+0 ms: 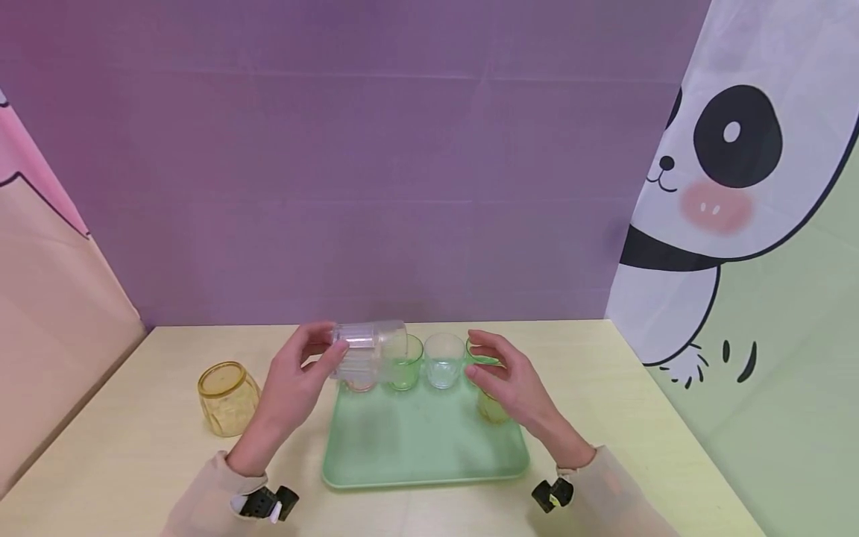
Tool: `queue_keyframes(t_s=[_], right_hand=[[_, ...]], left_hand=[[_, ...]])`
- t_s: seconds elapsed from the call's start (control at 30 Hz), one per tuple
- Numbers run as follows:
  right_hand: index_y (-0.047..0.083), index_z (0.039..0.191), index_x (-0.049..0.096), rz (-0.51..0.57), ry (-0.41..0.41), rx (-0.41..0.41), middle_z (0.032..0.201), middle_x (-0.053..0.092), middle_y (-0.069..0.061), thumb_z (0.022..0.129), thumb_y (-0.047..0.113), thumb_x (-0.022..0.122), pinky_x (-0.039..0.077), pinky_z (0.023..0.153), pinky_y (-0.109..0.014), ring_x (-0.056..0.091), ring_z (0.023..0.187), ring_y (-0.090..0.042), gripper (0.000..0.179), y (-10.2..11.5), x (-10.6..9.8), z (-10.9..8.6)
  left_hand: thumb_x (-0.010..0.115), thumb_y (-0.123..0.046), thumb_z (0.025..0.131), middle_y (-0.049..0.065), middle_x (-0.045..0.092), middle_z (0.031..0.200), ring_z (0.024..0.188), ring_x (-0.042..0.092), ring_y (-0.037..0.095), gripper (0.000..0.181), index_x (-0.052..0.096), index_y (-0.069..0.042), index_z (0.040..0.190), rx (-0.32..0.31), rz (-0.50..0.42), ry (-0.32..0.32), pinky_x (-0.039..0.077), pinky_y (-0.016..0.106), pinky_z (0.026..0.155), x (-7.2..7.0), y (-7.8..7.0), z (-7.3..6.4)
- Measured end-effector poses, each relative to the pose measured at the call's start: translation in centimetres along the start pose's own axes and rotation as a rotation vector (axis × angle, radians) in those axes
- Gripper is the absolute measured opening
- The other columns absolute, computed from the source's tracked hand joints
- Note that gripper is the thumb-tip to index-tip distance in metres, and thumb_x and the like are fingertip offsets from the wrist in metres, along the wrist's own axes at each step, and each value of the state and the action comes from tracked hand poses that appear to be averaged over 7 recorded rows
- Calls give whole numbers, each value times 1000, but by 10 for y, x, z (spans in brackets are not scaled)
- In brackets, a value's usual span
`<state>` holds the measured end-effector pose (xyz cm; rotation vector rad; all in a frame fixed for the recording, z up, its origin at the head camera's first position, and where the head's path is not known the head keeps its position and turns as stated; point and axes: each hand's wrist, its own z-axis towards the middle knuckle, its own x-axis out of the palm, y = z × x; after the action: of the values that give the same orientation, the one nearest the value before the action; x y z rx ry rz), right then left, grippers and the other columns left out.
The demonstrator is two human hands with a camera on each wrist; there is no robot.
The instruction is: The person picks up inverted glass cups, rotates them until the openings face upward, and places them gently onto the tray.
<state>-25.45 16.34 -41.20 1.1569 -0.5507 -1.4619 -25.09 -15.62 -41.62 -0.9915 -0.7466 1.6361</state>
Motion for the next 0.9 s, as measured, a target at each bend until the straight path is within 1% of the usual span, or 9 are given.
queue_keyframes(t_s=[0.13,0.37,0.5,0.6,0.7,0.8,0.9], right_hand=[[-3,143,50,18,-7,9,143,53,-21,92,6,69,47,106,-45,49,129,-50,55,0,1,-1],[0,146,49,40,4,4,144,52,-21,93,8,69,47,106,-44,49,131,-47,57,-1,2,-2],[1,146,49,45,16,-4,144,51,-20,93,10,69,47,106,-47,49,131,-47,57,-2,3,-3],[1,147,48,48,24,3,146,50,-19,94,11,69,48,106,-42,50,131,-44,58,-3,4,-4],[2,148,47,46,31,15,147,50,-18,94,12,69,49,104,-35,51,131,-41,59,-5,5,-6],[2,148,47,56,36,17,147,49,-19,94,12,69,49,104,-32,49,132,-44,59,-6,7,-8],[1,148,47,68,42,15,147,49,-19,94,12,69,49,103,-32,48,132,-46,59,-7,8,-9]], left_hand=[[64,-18,101,15,60,122,104,59,4,36,57,-1,132,-6,-12,7,47,12,86,2,-1,-1],[63,-16,101,16,62,119,103,60,7,34,58,0,130,11,-23,-2,45,13,91,7,-1,-1],[63,-16,101,15,62,119,106,62,14,33,59,-1,130,12,-31,17,44,13,93,12,-1,-4],[63,-17,101,14,63,119,107,63,20,33,60,-2,130,7,-41,35,44,14,93,18,1,-7],[63,-17,101,13,62,121,108,63,22,34,59,-2,131,6,-38,49,45,15,93,22,5,-10],[62,-16,102,13,62,124,109,62,24,34,59,-1,132,0,-47,62,46,17,93,25,7,-13],[61,-16,102,14,62,124,111,62,25,33,58,0,131,-10,-68,78,50,20,89,27,8,-14]])
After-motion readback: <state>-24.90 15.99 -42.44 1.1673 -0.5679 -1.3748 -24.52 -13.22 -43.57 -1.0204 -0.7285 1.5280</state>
